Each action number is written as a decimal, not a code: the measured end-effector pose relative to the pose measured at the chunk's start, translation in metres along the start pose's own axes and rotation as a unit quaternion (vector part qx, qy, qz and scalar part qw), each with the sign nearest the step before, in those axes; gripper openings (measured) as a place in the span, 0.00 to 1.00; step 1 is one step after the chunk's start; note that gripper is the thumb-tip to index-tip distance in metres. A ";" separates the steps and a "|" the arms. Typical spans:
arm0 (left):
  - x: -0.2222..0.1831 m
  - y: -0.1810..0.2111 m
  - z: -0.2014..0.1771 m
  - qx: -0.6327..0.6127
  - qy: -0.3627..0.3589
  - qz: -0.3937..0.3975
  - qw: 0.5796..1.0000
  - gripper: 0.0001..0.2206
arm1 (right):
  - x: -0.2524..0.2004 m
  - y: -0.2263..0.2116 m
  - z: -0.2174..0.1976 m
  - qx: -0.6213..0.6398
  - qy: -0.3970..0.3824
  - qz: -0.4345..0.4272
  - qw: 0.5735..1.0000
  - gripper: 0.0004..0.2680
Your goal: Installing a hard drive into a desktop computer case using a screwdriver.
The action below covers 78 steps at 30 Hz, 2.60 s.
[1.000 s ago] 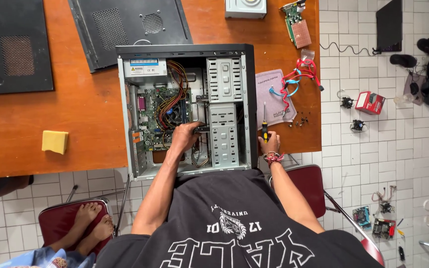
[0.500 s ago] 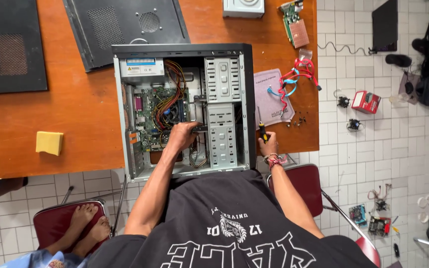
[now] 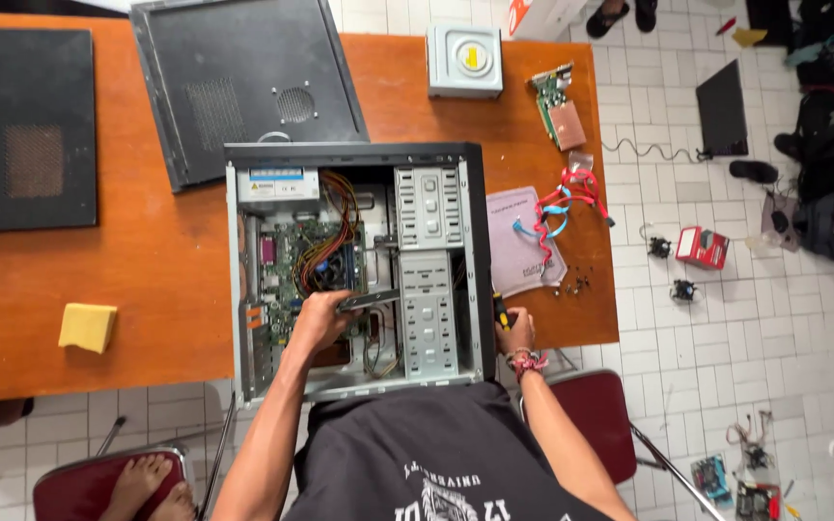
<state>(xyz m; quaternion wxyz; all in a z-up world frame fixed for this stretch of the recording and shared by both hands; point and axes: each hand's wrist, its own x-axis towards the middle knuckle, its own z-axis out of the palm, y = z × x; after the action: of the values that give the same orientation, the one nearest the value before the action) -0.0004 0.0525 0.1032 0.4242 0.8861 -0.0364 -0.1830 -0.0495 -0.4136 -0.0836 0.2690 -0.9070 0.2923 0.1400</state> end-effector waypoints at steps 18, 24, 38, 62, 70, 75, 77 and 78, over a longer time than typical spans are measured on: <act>-0.028 0.000 -0.083 -0.060 0.109 -0.098 0.987 0.18 | 0.009 0.003 0.003 -0.001 0.035 -0.064 0.997 0.15; -0.005 -0.016 -0.085 -0.020 0.146 0.019 0.989 0.21 | 0.004 -0.003 -0.004 -0.023 0.020 -0.022 0.999 0.13; 0.028 -0.024 -0.075 -0.026 0.159 0.036 0.986 0.24 | -0.003 -0.026 -0.016 -0.055 -0.021 0.061 0.996 0.13; 0.051 0.042 -0.098 -0.077 0.062 -0.043 0.994 0.16 | -0.004 0.000 -0.008 -0.018 0.051 -0.079 0.995 0.14; 0.070 0.037 -0.092 -0.073 0.038 -0.127 0.989 0.16 | -0.010 -0.019 -0.019 0.008 0.069 -0.074 0.995 0.12; 0.075 0.027 -0.086 0.016 0.064 -0.101 0.993 0.14 | -0.014 -0.053 -0.034 0.073 0.106 -0.073 0.989 0.09; 0.075 0.025 -0.084 0.012 0.069 -0.097 0.993 0.14 | -0.021 -0.097 -0.055 0.122 0.101 -0.083 0.984 0.10; 0.075 0.024 -0.082 0.006 0.073 -0.088 0.993 0.13 | -0.025 -0.117 -0.066 0.170 0.100 -0.092 0.976 0.11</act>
<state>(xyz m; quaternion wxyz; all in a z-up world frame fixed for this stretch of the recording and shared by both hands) 0.1001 0.0811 0.1463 0.4024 0.8995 0.0717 -0.1543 0.0077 -0.3599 0.0285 0.4005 -0.8803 0.2528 -0.0284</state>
